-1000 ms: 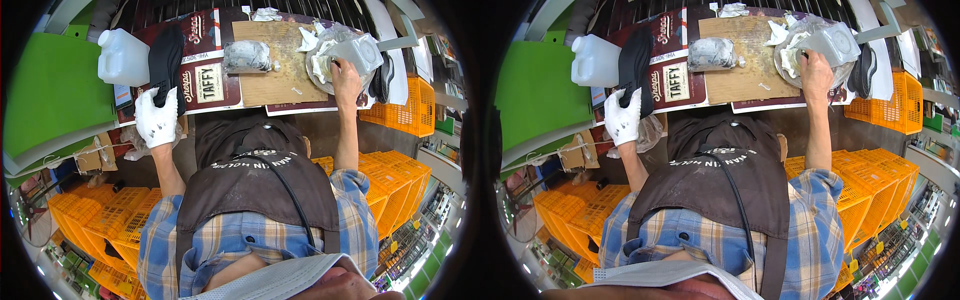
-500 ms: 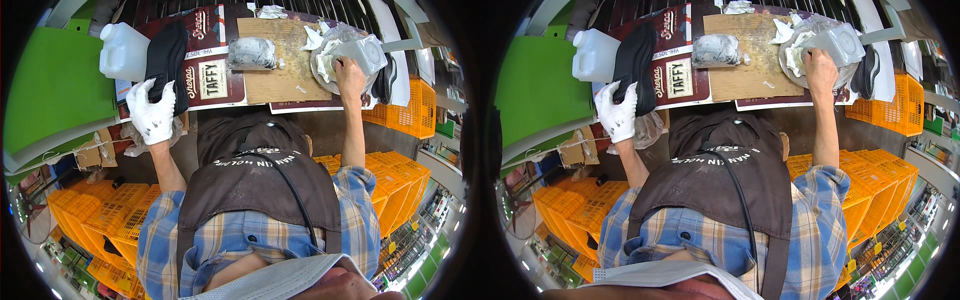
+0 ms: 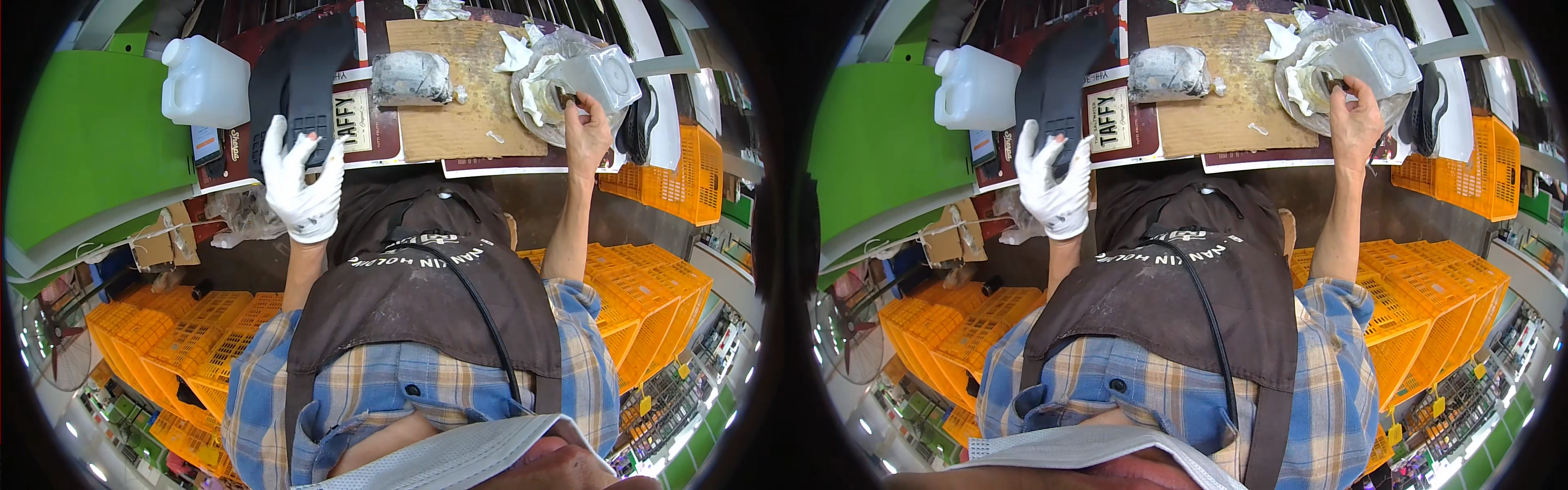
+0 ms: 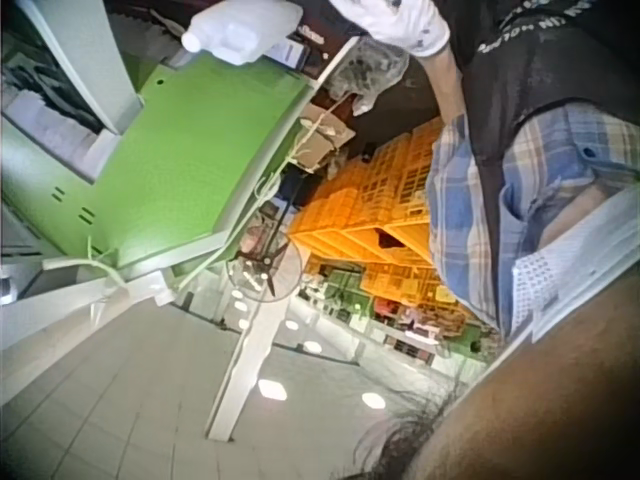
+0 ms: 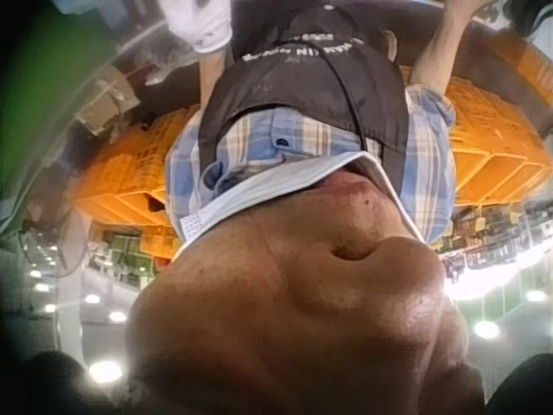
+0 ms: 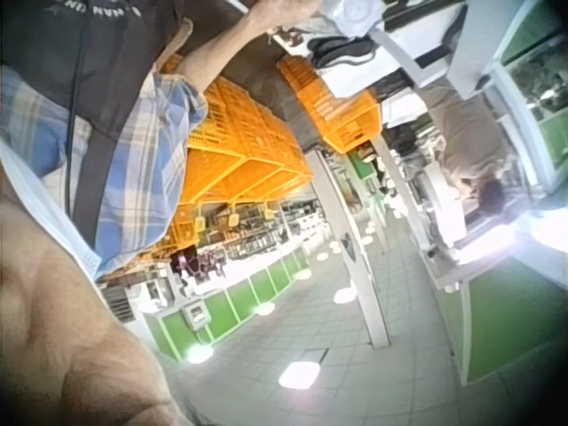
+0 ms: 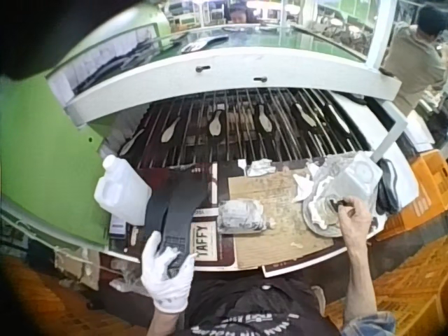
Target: Applying glue to shoe soles and organizing them for assembly.
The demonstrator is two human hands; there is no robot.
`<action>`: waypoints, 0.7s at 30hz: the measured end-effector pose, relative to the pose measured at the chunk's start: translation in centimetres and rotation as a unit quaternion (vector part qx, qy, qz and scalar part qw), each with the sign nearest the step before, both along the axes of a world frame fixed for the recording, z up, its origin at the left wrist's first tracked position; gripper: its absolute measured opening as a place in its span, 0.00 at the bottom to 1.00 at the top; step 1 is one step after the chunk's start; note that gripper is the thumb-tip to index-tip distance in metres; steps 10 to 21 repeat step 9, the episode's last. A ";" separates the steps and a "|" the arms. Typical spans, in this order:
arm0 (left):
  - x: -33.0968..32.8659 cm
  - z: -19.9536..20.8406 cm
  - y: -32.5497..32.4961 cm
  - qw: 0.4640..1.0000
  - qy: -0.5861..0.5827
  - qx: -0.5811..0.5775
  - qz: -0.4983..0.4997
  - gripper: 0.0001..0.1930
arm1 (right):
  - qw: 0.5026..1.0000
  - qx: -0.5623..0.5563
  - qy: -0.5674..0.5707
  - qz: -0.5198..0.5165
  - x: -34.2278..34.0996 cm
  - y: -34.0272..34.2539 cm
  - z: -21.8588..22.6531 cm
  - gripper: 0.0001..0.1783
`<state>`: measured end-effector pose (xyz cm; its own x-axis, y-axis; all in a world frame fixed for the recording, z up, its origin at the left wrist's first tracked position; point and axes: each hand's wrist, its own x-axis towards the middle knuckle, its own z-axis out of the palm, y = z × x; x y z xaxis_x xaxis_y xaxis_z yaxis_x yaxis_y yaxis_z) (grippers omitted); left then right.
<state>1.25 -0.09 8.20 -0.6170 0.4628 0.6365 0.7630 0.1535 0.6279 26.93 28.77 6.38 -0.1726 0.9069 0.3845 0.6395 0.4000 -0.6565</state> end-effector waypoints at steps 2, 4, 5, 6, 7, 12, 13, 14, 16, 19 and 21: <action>0.2 -0.3 0.0 0.998 -0.007 -0.057 0.004 0.17 | 1.000 -0.019 0.020 0.001 0.2 -0.1 -0.2 0.17; 0.4 -0.5 -0.3 0.990 -0.119 -0.076 0.008 0.18 | 0.999 -0.036 0.041 0.003 0.5 -0.3 -0.5 0.16; 0.4 -0.5 -0.4 0.977 -0.204 -0.066 0.008 0.17 | 0.998 -0.045 0.051 0.003 0.6 -0.3 -0.7 0.16; 0.5 -0.4 -0.4 0.950 -0.306 -0.061 0.017 0.17 | 0.997 -0.055 0.056 0.001 0.7 -0.3 -0.9 0.16; 0.2 -0.4 -0.1 0.924 -0.382 -0.013 0.018 0.17 | 0.996 -0.064 0.060 -0.001 0.7 -0.3 -1.1 0.16; 0.3 0.3 -0.3 0.859 -0.511 0.035 -0.017 0.25 | 0.992 -0.086 0.090 0.006 0.8 -0.2 -1.5 0.16; 0.3 0.3 -0.3 0.859 -0.511 0.035 -0.017 0.25 | 0.992 -0.086 0.090 0.006 0.8 -0.2 -1.5 0.16; 0.3 0.3 -0.3 0.859 -0.511 0.035 -0.017 0.25 | 0.992 -0.086 0.090 0.006 0.8 -0.2 -1.5 0.16; 0.3 0.3 -0.3 0.859 -0.511 0.035 -0.017 0.25 | 0.992 -0.086 0.090 0.006 0.8 -0.2 -1.5 0.16; 0.3 0.3 -0.3 0.859 -0.511 0.035 -0.017 0.25 | 0.992 -0.086 0.090 0.006 0.8 -0.2 -1.5 0.16; 0.3 0.3 -0.3 0.859 -0.511 0.035 -0.017 0.25 | 0.992 -0.086 0.090 0.006 0.8 -0.2 -1.5 0.16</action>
